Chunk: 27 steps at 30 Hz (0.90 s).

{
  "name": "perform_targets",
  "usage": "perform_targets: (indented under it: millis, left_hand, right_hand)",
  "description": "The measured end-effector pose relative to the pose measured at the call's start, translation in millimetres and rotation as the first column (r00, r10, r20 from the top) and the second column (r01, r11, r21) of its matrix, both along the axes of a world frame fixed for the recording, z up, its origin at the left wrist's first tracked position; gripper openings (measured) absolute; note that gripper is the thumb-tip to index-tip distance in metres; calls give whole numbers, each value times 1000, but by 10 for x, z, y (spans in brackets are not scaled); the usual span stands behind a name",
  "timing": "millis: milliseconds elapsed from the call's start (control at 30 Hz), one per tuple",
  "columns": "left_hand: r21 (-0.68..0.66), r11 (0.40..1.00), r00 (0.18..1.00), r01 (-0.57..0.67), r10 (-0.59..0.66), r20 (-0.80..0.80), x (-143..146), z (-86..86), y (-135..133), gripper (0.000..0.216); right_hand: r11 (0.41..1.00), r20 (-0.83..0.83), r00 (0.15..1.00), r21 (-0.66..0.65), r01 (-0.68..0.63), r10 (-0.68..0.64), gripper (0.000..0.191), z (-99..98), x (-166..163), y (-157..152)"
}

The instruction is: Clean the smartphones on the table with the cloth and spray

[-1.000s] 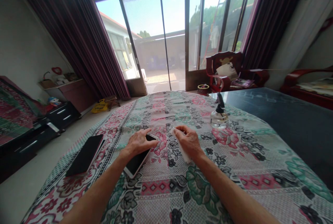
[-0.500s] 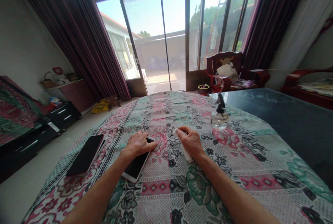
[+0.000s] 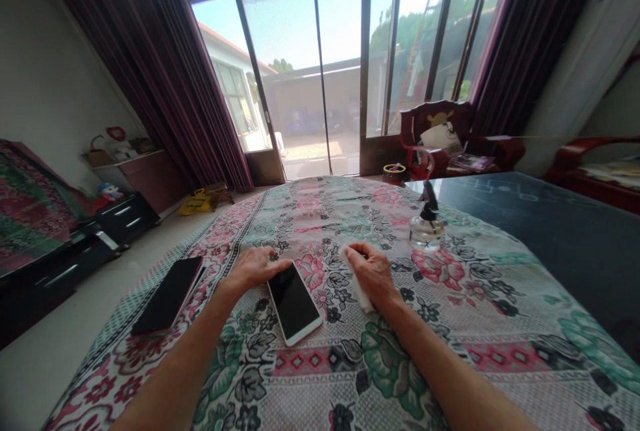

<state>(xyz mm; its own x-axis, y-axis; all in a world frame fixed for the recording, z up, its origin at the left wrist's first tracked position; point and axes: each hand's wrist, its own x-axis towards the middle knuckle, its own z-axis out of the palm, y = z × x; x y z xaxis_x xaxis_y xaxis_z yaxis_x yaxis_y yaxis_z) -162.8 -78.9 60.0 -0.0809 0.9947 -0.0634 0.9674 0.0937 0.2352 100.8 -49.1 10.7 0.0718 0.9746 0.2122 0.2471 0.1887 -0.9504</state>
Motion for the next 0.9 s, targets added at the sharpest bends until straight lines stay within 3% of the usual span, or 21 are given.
perform_targets:
  millis: [100, 200, 367, 567, 800, 900]
  left_hand:
    - [-5, 932, 928, 362, -361, 90, -65, 141, -107, 80]
    - [-50, 837, 838, 545, -540, 77, -10, 187, -193, 94]
    - [-152, 765, 768, 626, -639, -54, 191, 48, -232, 90]
    - [-150, 741, 732, 654, -671, -118, 121, -76, -289, 95]
    - [-78, 710, 696, 700, -703, -148, 280, -11, -234, 82]
    - [-37, 731, 720, 682, -679, -147, 338, 12, -151, 82]
  right_hand:
    - [1000, 14, 1000, 14, -2, 2, 36, 1, -8, -1]
    - [1000, 16, 1000, 15, -2, 2, 36, 2, -7, -1]
    - [999, 24, 999, 28, 20, -21, 35, -8, 8, -3]
    - [998, 99, 995, 60, 23, -28, 30, -96, -37, 18]
    - [995, 167, 985, 98, 23, -39, 30, -146, -65, 44]
    - [995, 158, 986, 90, 29, -44, 31, -104, -61, 35]
